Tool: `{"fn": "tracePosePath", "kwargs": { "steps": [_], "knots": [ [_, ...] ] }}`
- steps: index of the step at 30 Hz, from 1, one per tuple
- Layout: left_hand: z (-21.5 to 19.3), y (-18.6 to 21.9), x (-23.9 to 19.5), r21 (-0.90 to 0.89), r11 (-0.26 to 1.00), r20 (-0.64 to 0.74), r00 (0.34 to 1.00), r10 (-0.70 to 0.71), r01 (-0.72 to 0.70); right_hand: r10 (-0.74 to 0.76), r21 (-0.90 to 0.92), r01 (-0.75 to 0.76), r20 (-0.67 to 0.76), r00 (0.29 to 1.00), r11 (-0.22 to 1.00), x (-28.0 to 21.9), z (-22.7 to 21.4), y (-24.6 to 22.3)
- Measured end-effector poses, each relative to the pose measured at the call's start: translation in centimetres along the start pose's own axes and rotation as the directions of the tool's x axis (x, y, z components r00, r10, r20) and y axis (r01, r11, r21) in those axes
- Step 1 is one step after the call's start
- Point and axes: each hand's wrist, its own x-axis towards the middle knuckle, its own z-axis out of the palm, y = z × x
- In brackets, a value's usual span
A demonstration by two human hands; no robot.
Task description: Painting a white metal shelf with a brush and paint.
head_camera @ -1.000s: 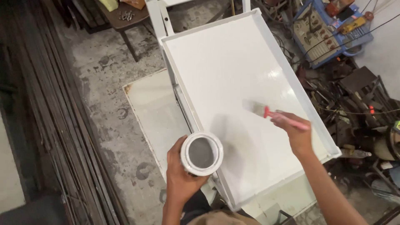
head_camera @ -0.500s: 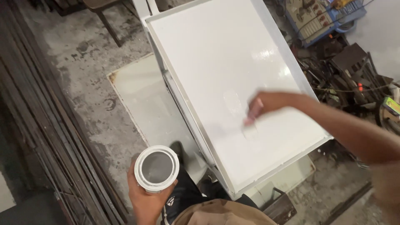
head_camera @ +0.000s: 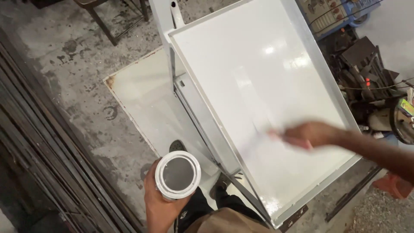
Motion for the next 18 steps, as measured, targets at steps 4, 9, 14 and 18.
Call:
{"fn": "tracePosePath", "kwargs": {
  "steps": [4, 9, 14, 18],
  "knots": [
    [-1.4, -0.2, 1.0, -0.055, 0.997, 0.012, 0.998, -0.054, 0.055, -0.112, 0.646, -0.163, 0.362, 0.925, 0.746, -2.0, -1.3, -9.9],
    [-2.7, -0.4, 1.0, -0.021, 0.996, -0.009, 0.996, -0.086, 0.086, 0.29, 0.353, -0.588, 0.618, 0.73, 0.728, 7.0, -4.7, 2.8],
    [-3.4, -0.1, 0.8, 0.036, 0.997, -0.009, 0.998, -0.07, 0.07, 0.093, -0.156, -0.127, -0.211, 0.973, 0.98, 17.6, -16.2, 11.6],
    [-3.9, -0.5, -0.7, -0.092, 0.987, -0.018, 0.991, -0.133, 0.131, 0.464, 0.082, -0.478, 0.149, 0.873, 0.874, 15.9, -12.1, 6.6]
  ]
}}
